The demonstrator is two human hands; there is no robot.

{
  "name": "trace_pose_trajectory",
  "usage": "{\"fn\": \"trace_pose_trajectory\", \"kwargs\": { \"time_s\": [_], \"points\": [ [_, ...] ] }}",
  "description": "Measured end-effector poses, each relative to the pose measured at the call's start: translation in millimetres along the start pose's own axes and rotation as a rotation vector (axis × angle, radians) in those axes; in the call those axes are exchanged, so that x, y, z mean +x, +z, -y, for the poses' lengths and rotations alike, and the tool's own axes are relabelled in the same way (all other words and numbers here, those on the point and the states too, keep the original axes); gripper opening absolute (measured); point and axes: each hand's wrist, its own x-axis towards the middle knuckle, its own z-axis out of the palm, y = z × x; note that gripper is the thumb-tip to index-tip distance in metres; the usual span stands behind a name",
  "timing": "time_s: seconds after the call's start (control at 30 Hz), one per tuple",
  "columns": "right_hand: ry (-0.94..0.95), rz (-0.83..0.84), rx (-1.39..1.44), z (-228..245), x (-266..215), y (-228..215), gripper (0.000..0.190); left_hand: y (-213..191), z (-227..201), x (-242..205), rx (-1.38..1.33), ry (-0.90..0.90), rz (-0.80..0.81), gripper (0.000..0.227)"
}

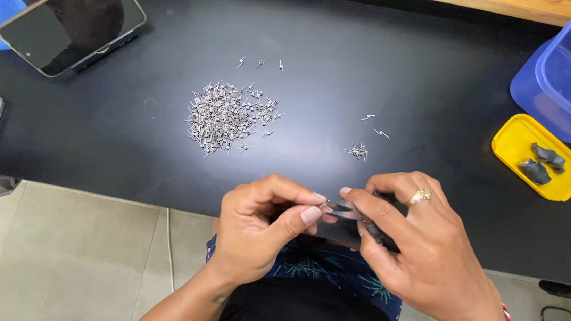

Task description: The person repeatedly picks up small silver diodes from a pile on a black work surface and uses pliers to trim one of the leads. The trimmed diodes are placed in a separate small pile to the right. The process is repeated continuously throughout the clip.

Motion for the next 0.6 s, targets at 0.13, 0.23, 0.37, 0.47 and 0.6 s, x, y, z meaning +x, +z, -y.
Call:
{"fn": "trace_pose_trajectory", "kwargs": {
  "time_s": [0.13,0.23,0.37,0.47,0.6],
  "points": [
    [-0.016,-0.012,-0.04,1,-1,1,0.031,-2,1,-3,0.013,0.055,0.02,0.004],
    [-0.039,0.024,-0.015,1,-2,0,0.032,-5,-2,-2,0.14,0.088,0.025,0.003],
    [-0.057,0.021,0.042,1,-2,-2,0.029,-11,-4,1,-0.004,0.083,0.147,0.002],
    [-0.094,0.017,0.083,3,0,-5,0.027,-16,0,3,-0.065,0.152,0.231,0.002],
    [-0.117,0.019,0.059,-3,-5,-6,0.032,-18,-4,9,-0.034,0.414,0.253,0.007]
  ]
}}
